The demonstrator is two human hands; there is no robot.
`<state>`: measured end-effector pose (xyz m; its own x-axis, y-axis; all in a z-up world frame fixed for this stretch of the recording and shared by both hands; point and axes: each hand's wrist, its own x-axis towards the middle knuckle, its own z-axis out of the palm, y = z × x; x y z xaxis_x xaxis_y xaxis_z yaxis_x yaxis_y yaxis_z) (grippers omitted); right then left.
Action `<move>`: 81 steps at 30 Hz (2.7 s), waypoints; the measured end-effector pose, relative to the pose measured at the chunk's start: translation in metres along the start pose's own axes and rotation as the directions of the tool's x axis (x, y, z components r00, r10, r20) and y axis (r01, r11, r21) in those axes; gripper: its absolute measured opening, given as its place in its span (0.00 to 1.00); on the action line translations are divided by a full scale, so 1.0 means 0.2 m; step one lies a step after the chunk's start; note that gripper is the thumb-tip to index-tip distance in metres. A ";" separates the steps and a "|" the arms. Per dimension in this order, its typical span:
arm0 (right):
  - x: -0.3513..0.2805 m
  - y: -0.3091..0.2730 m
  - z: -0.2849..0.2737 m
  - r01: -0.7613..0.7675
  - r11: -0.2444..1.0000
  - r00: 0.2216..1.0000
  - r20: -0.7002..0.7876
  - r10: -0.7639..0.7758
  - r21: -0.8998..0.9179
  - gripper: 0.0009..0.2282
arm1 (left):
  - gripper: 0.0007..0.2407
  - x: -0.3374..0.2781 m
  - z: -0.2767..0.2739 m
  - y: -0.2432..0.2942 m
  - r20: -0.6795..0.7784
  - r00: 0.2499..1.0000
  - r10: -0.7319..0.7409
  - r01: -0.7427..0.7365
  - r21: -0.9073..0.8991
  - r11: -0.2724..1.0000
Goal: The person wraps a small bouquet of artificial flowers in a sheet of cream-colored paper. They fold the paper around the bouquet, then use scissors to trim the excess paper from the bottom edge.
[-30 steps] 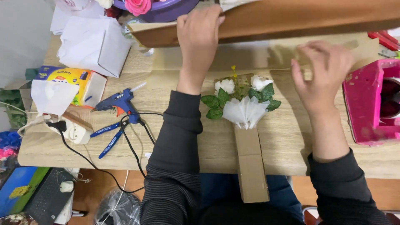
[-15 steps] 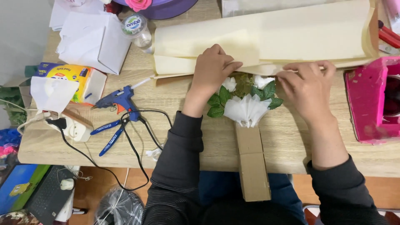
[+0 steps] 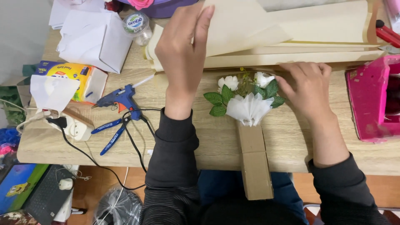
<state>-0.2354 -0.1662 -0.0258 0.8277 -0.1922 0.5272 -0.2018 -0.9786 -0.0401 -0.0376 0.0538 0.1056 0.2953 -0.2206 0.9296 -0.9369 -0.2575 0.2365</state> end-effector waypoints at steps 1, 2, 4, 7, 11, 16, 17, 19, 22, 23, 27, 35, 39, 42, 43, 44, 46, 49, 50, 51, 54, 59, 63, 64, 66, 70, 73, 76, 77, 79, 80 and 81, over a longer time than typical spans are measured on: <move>0.00 0.01 0.01 0.002 1.000 1.000 0.001 -0.002 0.000 0.15 | 0.07 0.03 -0.03 0.01 -0.001 1.000 -0.002 0.002 0.001 1.000; 0.00 0.02 0.02 -0.015 0.995 0.998 -0.064 0.022 0.098 0.15 | 0.10 0.06 -0.06 0.02 -0.020 1.000 -0.015 0.014 -0.013 1.000; 0.02 -0.04 -0.04 -0.024 0.980 0.991 -0.126 0.049 0.195 0.16 | 0.14 0.10 -0.14 0.04 -0.040 0.999 -0.029 0.028 -0.027 0.999; 0.11 -0.13 -0.15 -0.148 0.618 0.953 -0.056 0.298 0.772 0.23 | 0.06 0.15 -0.23 0.05 -0.053 0.961 -0.270 0.264 -0.105 0.959; 0.12 -0.06 -0.15 -0.252 0.169 0.948 0.208 0.241 0.953 0.28 | 0.05 0.19 -0.26 0.00 -0.132 0.901 -0.413 0.347 -0.354 0.869; 0.12 -0.10 -0.29 -0.209 0.034 0.933 0.189 0.307 0.977 0.13 | 0.07 0.06 -0.18 -0.18 -0.025 0.823 -0.567 0.357 -0.754 0.551; 0.11 -0.09 -0.30 -0.245 -0.078 0.932 0.257 0.256 0.966 0.25 | 0.09 0.02 -0.15 -0.21 0.028 0.778 -0.627 0.415 -0.773 0.481; 0.08 -0.08 -0.30 -0.282 -0.188 0.927 0.318 0.199 0.941 0.37 | 0.10 -0.06 -0.12 -0.23 0.083 0.728 -0.680 0.468 -0.786 0.404; 0.02 -0.04 -0.26 -0.343 -0.286 0.897 0.402 0.182 0.895 0.31 | 0.15 -0.17 -0.13 -0.19 0.253 0.573 -0.780 0.619 -0.756 0.210; -0.01 -0.04 -0.25 -0.397 -0.230 0.849 0.450 0.276 0.889 0.24 | 0.15 -0.20 -0.14 -0.19 0.291 0.513 -0.808 0.669 -0.725 0.164; -0.09 -0.06 -0.28 -0.557 0.029 0.690 0.443 0.573 0.830 0.13 | 0.11 -0.34 -0.19 -0.17 0.289 0.532 -0.796 0.778 -0.537 0.325; -0.17 -0.02 -0.34 -0.566 0.127 0.706 0.399 0.585 0.814 0.13 | 0.13 -0.42 -0.25 -0.11 0.276 0.614 -0.740 0.788 -0.276 0.551; -0.19 -0.02 -0.35 -0.561 0.132 0.718 0.400 0.570 0.818 0.13 | 0.16 -0.44 -0.24 -0.12 0.268 0.611 -0.745 0.790 -0.258 0.556; -0.21 -0.01 -0.35 -0.550 0.119 0.710 0.387 0.589 0.827 0.13 | 0.11 -0.43 -0.25 -0.11 0.278 0.563 -0.778 0.825 -0.247 0.508; -0.21 -0.02 -0.36 -0.550 0.120 0.709 0.386 0.590 0.827 0.13 | 0.11 -0.43 -0.25 -0.12 0.279 0.563 -0.778 0.825 -0.248 0.508; -0.21 -0.02 -0.37 -0.537 0.122 0.721 0.379 0.580 0.835 0.12 | 0.11 -0.43 -0.25 -0.12 0.270 0.570 -0.776 0.818 -0.274 0.506; -0.23 0.00 -0.37 -0.525 0.125 0.733 0.372 0.569 0.842 0.12 | 0.12 -0.44 -0.26 -0.14 0.261 0.576 -0.775 0.811 -0.299 0.503; -0.27 0.05 -0.34 -0.531 0.129 0.706 0.353 0.614 0.837 0.09 | 0.10 -0.45 -0.27 -0.15 0.268 0.620 -0.737 0.775 -0.357 0.522; -0.29 0.06 -0.34 -0.536 0.131 0.696 0.348 0.629 0.834 0.09 | 0.12 -0.46 -0.27 -0.15 0.284 0.608 -0.741 0.790 -0.309 0.530; -0.31 0.07 -0.34 -0.542 0.133 0.683 0.343 0.645 0.830 0.09 | 0.14 -0.47 -0.27 -0.14 0.301 0.595 -0.745 0.803 -0.260 0.536; -0.39 0.08 -0.33 -0.546 0.072 0.663 0.379 0.646 0.834 0.07 | 0.11 -0.53 -0.29 -0.16 0.323 0.589 -0.741 0.806 -0.168 0.568; -0.39 -0.08 -0.41 -0.706 0.113 0.605 0.512 0.610 0.699 0.10 | 0.09 -0.59 -0.38 -0.15 0.386 0.499 -0.776 0.843 -0.012 0.537; -0.41 -0.17 -0.31 -0.619 -0.169 0.515 0.559 0.650 0.767 0.16 | 0.11 -0.68 -0.39 -0.17 0.341 0.486 -0.805 0.781 0.243 0.575; -0.44 -0.18 -0.29 -0.615 -0.165 0.522 0.554 0.648 0.771 0.16 | 0.11 -0.70 -0.39 -0.15 0.336 0.491 -0.804 0.781 0.239 0.577; -0.50 -0.21 -0.25 -0.594 -0.177 0.555 0.559 0.616 0.785 0.17 | 0.22 -0.73 -0.40 -0.10 0.286 0.578 -0.764 0.748 0.188 0.636; -0.55 -0.23 -0.15 -0.571 -0.179 0.597 0.555 0.580 0.801 0.40 | 0.36 -0.76 -0.39 0.11 0.228 0.655 -0.721 0.676 0.250 0.693; -0.44 -0.32 -0.19 -0.606 -0.236 0.515 0.601 0.611 0.760 0.37 | 0.44 -0.86 -0.33 0.20 0.198 0.703 -0.682 0.593 0.365 0.718; -0.35 -0.38 -0.25 -0.558 -0.277 0.526 0.592 0.611 0.782 0.13 | 0.36 -0.89 -0.26 0.27 0.400 0.781 -0.479 0.430 0.212 0.878; -0.34 -0.37 -0.24 -0.553 -0.227 0.543 0.554 0.631 0.802 0.10 | 0.34 -0.90 -0.24 0.28 0.447 0.776 -0.445 0.400 0.196 0.895; -0.34 -0.30 -0.22 -0.548 -0.176 0.569 0.518 0.639 0.818 0.08 | 0.32 -0.87 -0.20 0.18 0.483 0.770 -0.418 0.374 0.190 0.908; -0.33 -0.25 -0.21 -0.576 -0.041 0.641 0.482 0.598 0.816 0.04 | 0.32 -0.84 -0.19 0.08 0.441 0.738 -0.510 0.460 0.223 0.859; -0.34 -0.19 -0.21 -0.592 0.095 0.703 0.454 0.548 0.801 0.01 | 0.31 -0.81 -0.18 -0.01 0.401 0.693 -0.600 0.546 0.253 0.799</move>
<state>-0.3068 -0.1117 -0.0244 0.7089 -0.7043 -0.0371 -0.0896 -0.0378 -0.9953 -0.0904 0.1242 -0.0352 0.8414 -0.3753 0.3889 -0.5403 -0.5637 0.6248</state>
